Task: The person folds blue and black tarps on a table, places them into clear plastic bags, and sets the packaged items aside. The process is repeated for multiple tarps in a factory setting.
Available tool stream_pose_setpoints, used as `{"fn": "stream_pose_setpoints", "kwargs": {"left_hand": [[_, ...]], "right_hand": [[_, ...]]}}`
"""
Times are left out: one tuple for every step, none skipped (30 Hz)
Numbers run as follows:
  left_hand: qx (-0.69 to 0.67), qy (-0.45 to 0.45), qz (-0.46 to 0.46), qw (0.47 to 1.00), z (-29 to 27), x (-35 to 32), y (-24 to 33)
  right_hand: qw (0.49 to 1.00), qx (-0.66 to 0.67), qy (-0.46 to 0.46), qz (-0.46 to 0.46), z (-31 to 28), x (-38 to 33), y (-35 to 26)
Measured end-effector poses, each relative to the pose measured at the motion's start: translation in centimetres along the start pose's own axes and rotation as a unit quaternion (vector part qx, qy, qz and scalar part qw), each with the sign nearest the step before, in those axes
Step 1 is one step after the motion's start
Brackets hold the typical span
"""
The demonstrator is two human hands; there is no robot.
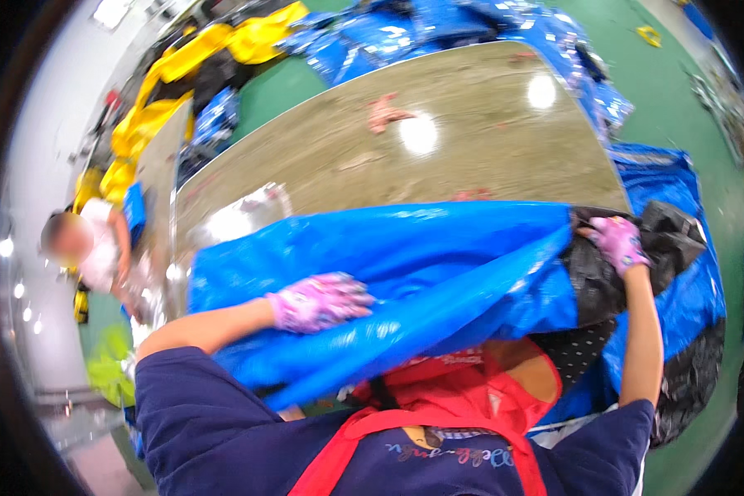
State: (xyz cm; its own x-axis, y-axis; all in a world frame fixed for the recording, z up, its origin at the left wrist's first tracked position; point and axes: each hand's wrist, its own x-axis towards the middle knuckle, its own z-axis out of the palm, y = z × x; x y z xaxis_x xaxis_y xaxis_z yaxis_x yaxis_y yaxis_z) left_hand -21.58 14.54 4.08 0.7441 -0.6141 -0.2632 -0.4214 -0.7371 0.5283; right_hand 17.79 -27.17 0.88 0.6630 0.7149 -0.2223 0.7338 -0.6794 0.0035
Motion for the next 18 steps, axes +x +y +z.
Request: {"fn": "stream_pose_setpoints", "kwargs": {"left_hand": [[0.022, -0.017, -0.089, 0.996, -1.2, -4.6, 0.6], [0.092, -0.048, -0.174, 0.979, -0.1, -10.1, 0.4], [0.144, -0.015, -0.214, 0.966, -0.4, -14.9, 1.5], [0.180, -0.029, -0.261, 0.948, -0.1, -18.8, 3.1], [0.167, 0.002, -0.294, 0.941, 0.8, -21.8, 4.1], [0.156, 0.032, -0.325, 0.932, 1.8, -24.0, 5.4], [0.209, 0.014, -0.365, 0.907, 3.8, -26.3, 5.7], [0.260, -0.002, -0.401, 0.878, 6.2, -28.0, 5.5], [0.197, 0.022, -0.459, 0.866, 7.4, -29.0, 5.5], [0.096, 0.210, -0.513, 0.827, 12.0, -30.5, 5.2], [0.050, 0.292, -0.541, 0.787, 14.1, -30.4, 4.7], [0.034, 0.305, -0.556, 0.772, 14.6, -29.9, 4.4], [0.013, 0.325, -0.571, 0.754, 15.0, -29.6, 4.8], [-0.015, 0.348, -0.574, 0.741, 15.1, -29.4, 5.0], [-0.035, 0.367, -0.574, 0.731, 15.0, -29.4, 5.4], [-0.051, 0.386, -0.572, 0.722, 14.6, -29.4, 6.0], [-0.070, 0.408, -0.560, 0.717, 14.3, -29.2, 5.9], [-0.084, 0.429, -0.550, 0.711, 13.7, -29.3, 5.9]], "right_hand": [[0.999, 0.018, 0.034, -0.003, 1.0, 0.0, 0.5], [0.997, 0.036, 0.067, -0.004, 1.8, 0.1, 1.1], [0.997, 0.028, 0.073, -0.006, 2.5, 0.0, 1.9], [0.996, 0.023, 0.081, -0.011, 2.9, 0.4, 2.0], [0.998, 0.013, 0.066, -0.001, 2.3, 0.4, 1.4], [0.999, 0.005, 0.052, 0.010, 1.7, 0.4, 0.9], [0.999, 0.006, 0.049, 0.008, 2.3, 0.6, 1.4], [0.999, 0.017, 0.051, 0.003, 3.0, 0.7, 2.1], [0.999, 0.009, 0.046, 0.012, 3.0, 0.7, 2.1], [0.999, 0.002, 0.044, 0.016, 2.8, 1.0, 1.9], [0.998, 0.005, 0.058, 0.015, 2.6, 0.8, 1.7], [0.998, 0.004, 0.058, 0.015, 2.6, 0.7, 2.0], [0.998, 0.006, 0.057, 0.010, 2.6, 1.0, 2.4], [0.999, 0.007, 0.052, 0.009, 2.6, 0.8, 2.4], [0.993, 0.007, 0.120, -0.009, 2.9, 0.8, 2.0], [0.991, -0.011, 0.130, 0.005, 2.9, 0.8, 1.8], [0.989, -0.001, 0.147, 0.013, 3.0, 0.7, 2.3], [0.986, 0.007, 0.163, 0.022, 3.3, 0.4, 2.9]]}}
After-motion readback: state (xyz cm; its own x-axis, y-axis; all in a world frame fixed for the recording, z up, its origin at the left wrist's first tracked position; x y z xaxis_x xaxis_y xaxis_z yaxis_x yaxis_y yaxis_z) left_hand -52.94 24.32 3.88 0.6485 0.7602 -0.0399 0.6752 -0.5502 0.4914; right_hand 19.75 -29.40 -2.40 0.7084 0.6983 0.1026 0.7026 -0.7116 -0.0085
